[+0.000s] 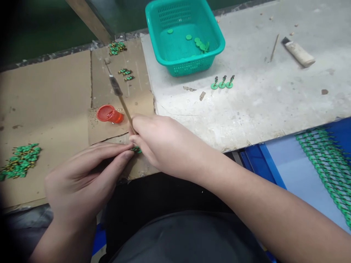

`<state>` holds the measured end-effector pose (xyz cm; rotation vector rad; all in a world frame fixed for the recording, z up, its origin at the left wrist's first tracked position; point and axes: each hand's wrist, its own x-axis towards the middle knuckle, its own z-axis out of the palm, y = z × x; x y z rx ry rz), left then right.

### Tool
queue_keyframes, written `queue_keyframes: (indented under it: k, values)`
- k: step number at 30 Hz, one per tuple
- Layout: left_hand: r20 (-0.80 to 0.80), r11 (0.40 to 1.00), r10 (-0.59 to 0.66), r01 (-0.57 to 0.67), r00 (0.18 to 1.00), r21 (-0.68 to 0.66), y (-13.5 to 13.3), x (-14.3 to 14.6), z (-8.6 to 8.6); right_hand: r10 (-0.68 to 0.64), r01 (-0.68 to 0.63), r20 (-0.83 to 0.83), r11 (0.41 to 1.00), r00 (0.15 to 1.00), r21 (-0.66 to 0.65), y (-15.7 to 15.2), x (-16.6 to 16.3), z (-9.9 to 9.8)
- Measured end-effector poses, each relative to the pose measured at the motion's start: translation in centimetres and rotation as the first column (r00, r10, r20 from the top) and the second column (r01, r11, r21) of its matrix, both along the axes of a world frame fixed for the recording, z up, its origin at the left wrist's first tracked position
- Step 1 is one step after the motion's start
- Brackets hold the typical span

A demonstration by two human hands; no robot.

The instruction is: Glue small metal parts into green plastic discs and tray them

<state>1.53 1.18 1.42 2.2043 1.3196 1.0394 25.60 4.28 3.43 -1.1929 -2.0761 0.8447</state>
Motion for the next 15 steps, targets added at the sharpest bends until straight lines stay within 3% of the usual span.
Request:
queue_keyframes:
  k: [7, 15]
  values:
    - [-0.012, 0.998, 0.021, -0.022, 1.0, -0.057, -0.24, -0.08, 0.27, 0.048, -0.048, -0.004, 0.997, 0.999, 0.059, 0.09, 0.16, -0.77]
    - [-0.031, 1.0, 0.014, -0.015, 0.999, -0.024, -0.27, 0.18, 0.38, 0.087, -0.089, 0.038, 0.995, 0.995, 0.042, 0.73, -0.13, -0.1]
